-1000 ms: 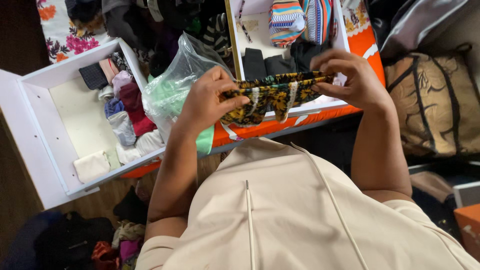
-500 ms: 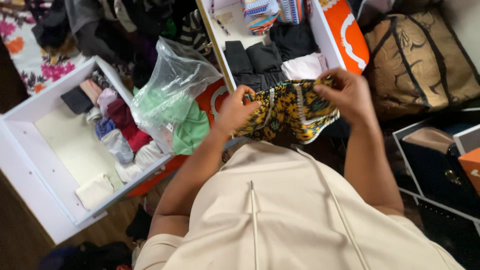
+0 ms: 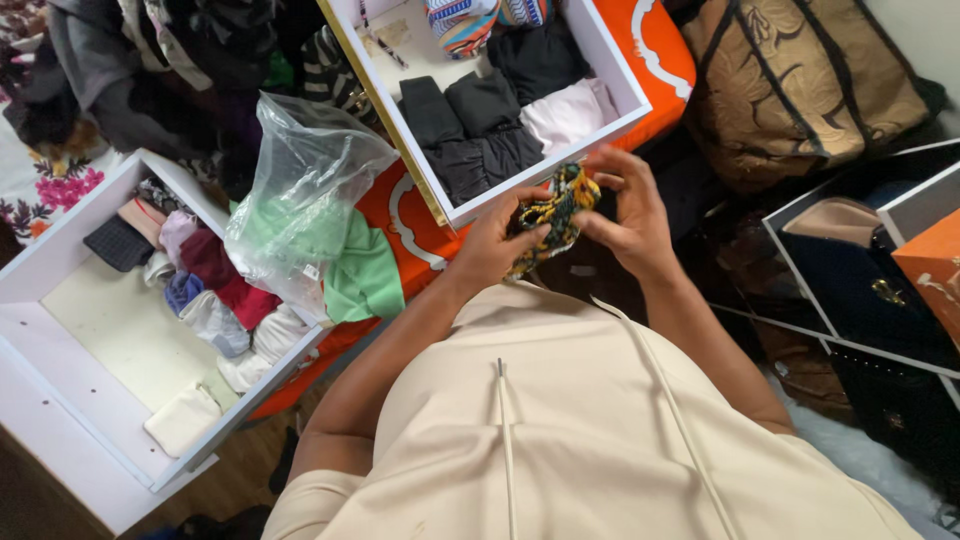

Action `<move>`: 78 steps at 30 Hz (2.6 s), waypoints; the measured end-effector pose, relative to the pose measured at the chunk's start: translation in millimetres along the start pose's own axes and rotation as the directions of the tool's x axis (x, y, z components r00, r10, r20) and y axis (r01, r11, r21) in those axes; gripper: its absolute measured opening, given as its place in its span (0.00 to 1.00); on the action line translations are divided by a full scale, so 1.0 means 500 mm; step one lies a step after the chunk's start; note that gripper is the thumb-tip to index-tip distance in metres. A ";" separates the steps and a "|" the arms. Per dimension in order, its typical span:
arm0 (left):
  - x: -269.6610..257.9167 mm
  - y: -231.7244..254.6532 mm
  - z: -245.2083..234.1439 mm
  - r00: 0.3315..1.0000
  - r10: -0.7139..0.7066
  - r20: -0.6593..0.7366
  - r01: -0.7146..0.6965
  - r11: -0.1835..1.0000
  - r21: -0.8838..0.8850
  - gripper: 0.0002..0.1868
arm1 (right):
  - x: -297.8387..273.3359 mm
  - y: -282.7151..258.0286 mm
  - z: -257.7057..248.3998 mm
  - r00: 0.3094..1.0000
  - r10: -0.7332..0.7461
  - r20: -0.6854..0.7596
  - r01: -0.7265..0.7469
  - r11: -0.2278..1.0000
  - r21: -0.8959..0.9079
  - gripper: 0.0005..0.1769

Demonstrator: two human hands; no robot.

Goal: The person sorts through a pile of clothes on a bed, folding various items such as underwear and swimwear before placing them into a white drawer.

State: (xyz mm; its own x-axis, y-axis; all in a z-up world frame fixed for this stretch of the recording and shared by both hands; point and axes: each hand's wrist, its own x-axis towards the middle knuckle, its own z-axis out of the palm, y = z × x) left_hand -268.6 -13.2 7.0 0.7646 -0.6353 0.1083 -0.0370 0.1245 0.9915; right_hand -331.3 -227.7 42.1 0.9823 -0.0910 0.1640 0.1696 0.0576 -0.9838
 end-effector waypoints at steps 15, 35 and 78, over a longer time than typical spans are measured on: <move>0.019 -0.096 -0.049 0.809 -0.588 0.009 0.507 0.689 -0.518 0.31 | 0.068 0.028 -0.074 0.976 0.109 -0.190 -0.114 0.993 -0.012 0.14; 0.086 -0.181 0.004 0.779 -0.354 0.518 0.627 0.396 -0.671 0.38 | 0.084 0.053 -0.112 0.729 0.675 -0.116 -0.579 0.698 0.421 0.21; 0.441 -0.643 0.083 0.833 -0.410 -0.372 0.522 0.806 0.279 0.48 | 0.325 0.403 -0.308 0.905 0.322 0.277 0.135 0.400 -0.907 0.19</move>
State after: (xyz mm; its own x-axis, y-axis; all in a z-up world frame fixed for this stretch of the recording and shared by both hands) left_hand -114.8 -224.7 -285.2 0.8910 -0.2970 -0.3434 0.1898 -0.4436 0.8759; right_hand -149.9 -384.2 -140.4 0.9661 0.2113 -0.1484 0.1277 -0.8906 -0.4364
